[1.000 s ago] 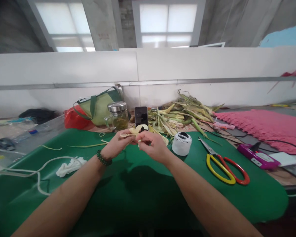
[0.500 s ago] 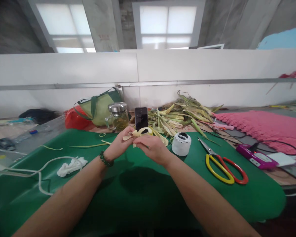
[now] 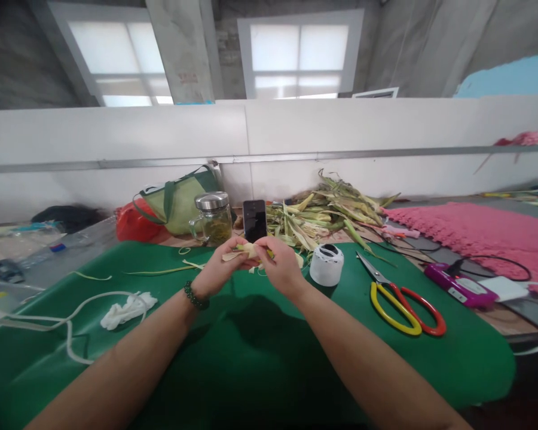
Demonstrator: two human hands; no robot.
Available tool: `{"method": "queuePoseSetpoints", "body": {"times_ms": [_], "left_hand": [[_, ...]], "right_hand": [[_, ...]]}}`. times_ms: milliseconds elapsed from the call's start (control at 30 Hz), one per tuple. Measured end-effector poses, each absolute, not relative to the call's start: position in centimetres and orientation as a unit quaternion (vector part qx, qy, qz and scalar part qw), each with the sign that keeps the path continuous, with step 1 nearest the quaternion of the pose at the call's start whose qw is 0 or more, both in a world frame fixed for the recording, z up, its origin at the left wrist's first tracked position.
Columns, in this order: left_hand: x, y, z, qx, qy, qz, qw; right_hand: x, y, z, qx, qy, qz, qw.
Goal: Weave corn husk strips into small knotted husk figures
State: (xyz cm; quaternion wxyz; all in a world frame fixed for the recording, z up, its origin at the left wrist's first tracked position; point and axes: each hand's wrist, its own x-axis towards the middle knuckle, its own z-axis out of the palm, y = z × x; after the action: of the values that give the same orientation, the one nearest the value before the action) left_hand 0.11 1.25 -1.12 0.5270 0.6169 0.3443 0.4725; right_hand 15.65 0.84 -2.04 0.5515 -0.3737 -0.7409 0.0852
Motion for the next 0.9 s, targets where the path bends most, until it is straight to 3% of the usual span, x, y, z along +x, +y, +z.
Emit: {"method": "queuePoseSetpoints", "body": {"times_ms": [167, 367, 533, 900], "left_hand": [[0.14, 1.20, -1.19, 0.595, 0.334, 0.483, 0.549], [0.06, 1.17, -1.24, 0.600, 0.332, 0.478, 0.549], [-0.12, 1.18, -1.21, 0.631, 0.339, 0.458, 0.527], [-0.19, 0.64, -1.32, 0.735, 0.287, 0.401, 0.465]], "right_hand": [[16.08, 1.41, -1.90, -0.400, -0.725, 0.171, 0.534], [16.38, 1.23, -1.78, -0.372, -0.775, 0.076, 0.506], [16.53, 1.15, -1.52, -0.369, -0.775, 0.081, 0.507], [16.18, 1.44, -1.20, -0.364, -0.676, 0.385, 0.513]]}}
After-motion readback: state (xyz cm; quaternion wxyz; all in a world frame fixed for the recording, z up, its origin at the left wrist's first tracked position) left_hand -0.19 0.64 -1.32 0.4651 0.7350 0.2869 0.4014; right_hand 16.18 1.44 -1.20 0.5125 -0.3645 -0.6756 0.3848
